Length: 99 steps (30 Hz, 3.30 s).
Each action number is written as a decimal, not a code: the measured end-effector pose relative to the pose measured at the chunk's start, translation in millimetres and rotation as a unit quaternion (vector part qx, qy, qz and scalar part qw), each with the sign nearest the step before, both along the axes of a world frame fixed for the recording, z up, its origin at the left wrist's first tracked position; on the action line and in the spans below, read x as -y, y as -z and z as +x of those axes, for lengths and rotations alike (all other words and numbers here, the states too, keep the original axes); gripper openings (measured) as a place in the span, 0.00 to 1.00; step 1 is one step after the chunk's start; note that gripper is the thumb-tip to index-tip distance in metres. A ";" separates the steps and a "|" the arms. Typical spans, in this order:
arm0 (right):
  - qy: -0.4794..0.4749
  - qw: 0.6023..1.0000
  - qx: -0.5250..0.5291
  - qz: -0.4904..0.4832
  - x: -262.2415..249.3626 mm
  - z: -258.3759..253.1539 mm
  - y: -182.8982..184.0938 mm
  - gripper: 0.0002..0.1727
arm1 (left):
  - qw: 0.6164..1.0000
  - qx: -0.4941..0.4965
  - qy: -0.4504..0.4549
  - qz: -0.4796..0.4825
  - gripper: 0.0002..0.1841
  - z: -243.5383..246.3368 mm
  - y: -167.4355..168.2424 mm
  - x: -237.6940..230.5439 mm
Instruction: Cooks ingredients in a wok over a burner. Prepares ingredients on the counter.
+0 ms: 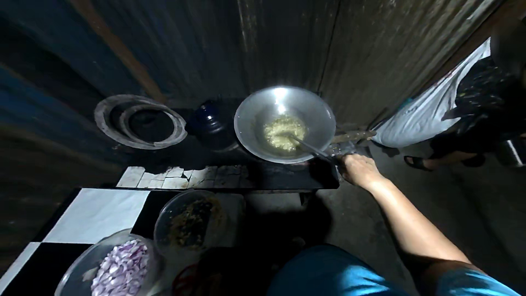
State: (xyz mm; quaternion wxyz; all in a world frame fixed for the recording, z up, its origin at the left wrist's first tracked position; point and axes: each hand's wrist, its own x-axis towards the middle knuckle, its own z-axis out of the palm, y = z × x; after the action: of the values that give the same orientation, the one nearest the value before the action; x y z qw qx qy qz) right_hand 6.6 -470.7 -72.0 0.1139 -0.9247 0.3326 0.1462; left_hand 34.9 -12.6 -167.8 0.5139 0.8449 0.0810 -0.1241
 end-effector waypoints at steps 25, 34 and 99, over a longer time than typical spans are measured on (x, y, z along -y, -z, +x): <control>0.010 0.999 -0.054 -0.003 -23.4 12.2 1.1 0.20 | 0.996 0.012 0.070 0.045 0.12 -1.0 4.5 7.8; -0.003 0.998 -0.056 -0.003 -18.5 21.5 16.1 0.24 | 0.994 0.023 0.048 0.096 0.16 0.0 1.6 12.6; -0.105 0.993 0.050 -0.006 15.9 -26.8 1.4 0.23 | 0.955 -0.009 -0.113 0.275 0.29 60.2 -9.8 -70.5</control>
State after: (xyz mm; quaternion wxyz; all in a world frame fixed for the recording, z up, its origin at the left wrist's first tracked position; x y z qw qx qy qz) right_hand -20.1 -486.6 -73.4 0.1086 -0.9613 0.2287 0.1084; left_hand 95.1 57.8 -158.0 0.2712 0.9378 0.2116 -0.0461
